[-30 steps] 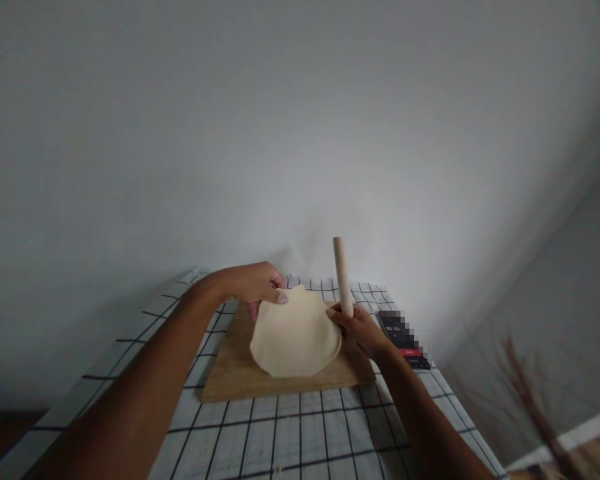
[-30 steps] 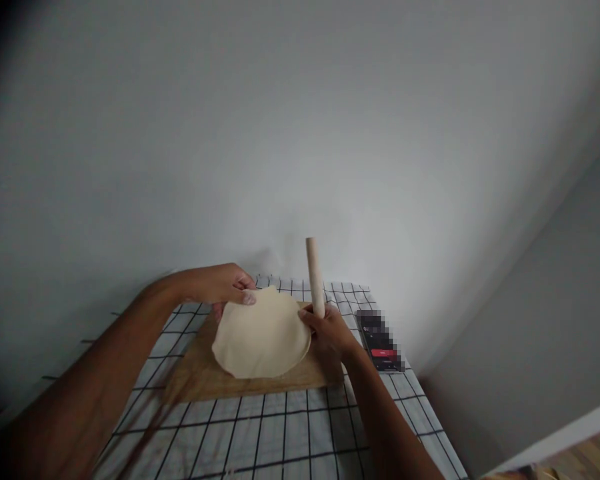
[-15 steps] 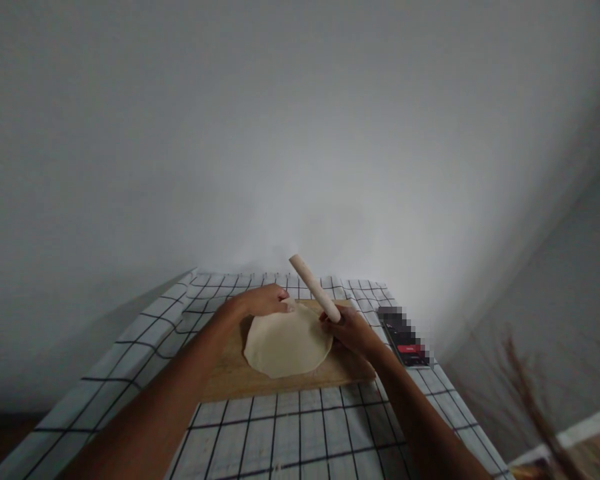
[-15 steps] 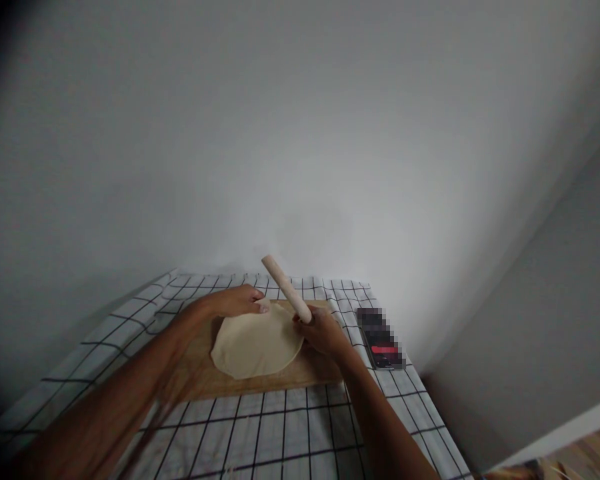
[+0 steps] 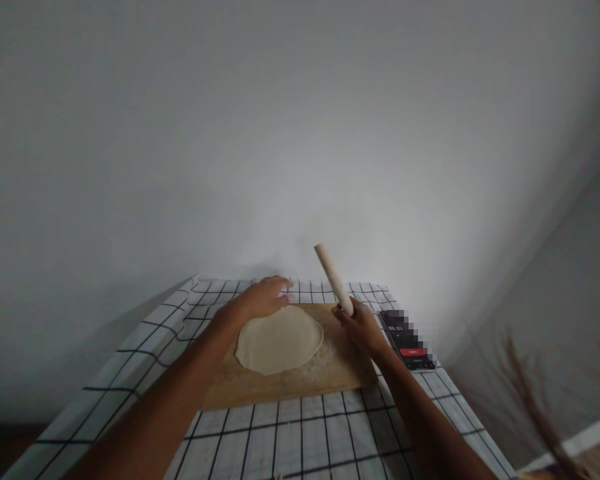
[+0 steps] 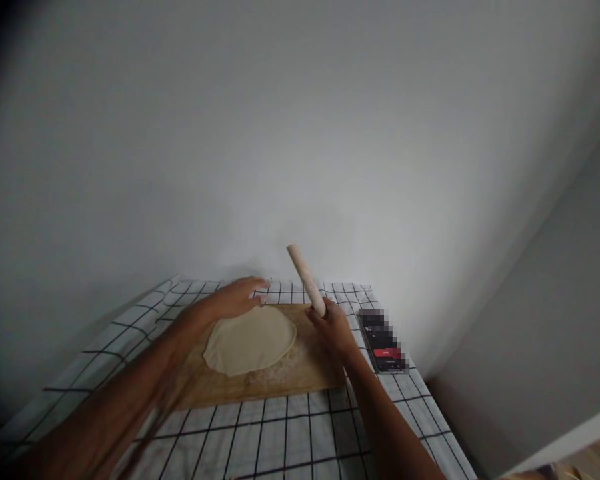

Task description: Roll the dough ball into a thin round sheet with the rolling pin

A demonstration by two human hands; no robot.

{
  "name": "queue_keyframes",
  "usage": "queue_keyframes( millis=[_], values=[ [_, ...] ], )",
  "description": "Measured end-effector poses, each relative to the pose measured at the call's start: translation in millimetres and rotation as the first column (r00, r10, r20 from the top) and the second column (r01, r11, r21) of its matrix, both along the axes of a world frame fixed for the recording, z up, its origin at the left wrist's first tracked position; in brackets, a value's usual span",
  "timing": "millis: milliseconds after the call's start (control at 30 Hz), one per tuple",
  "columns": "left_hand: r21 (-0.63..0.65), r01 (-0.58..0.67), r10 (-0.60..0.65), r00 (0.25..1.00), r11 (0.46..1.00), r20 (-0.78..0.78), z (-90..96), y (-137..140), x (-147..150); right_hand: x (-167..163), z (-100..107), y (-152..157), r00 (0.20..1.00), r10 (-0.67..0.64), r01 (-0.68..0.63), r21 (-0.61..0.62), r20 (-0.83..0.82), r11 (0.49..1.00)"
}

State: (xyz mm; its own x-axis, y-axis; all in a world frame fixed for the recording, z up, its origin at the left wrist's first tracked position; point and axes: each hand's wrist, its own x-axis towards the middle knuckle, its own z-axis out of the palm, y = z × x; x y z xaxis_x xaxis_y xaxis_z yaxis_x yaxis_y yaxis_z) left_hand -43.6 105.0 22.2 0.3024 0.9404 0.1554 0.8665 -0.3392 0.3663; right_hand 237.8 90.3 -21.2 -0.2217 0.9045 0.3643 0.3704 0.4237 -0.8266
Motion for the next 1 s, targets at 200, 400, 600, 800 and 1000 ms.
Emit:
queue_keyframes(
  millis=[200,400,600,800,1000],
  values=[
    [0.348,0.171,-0.063,0.952,0.922,-0.301,-62.5,-53,102,10,-3,11,0.99,-0.128,0.129,0.009,-0.062,0.992],
    [0.442,0.31,-0.165,0.928,0.842,-0.335,-69.0,-58,107,10,2,7,0.977,-0.098,0.093,-0.034,-0.19,0.995],
    [0.305,0.436,-0.373,0.895,0.847,-0.243,-54.7,-84,132,15,5,10,0.968,-0.085,0.087,-0.001,-0.237,0.996],
    [-0.11,0.695,-0.681,0.719,0.711,0.138,9.2,-113,151,34,5,15,0.987,-0.098,0.091,0.06,0.125,0.994],
    [0.217,0.38,-0.438,0.803,0.899,0.404,75.8,-81,94,35,29,-4,0.902,0.137,-0.197,0.106,0.41,0.975]
  ],
)
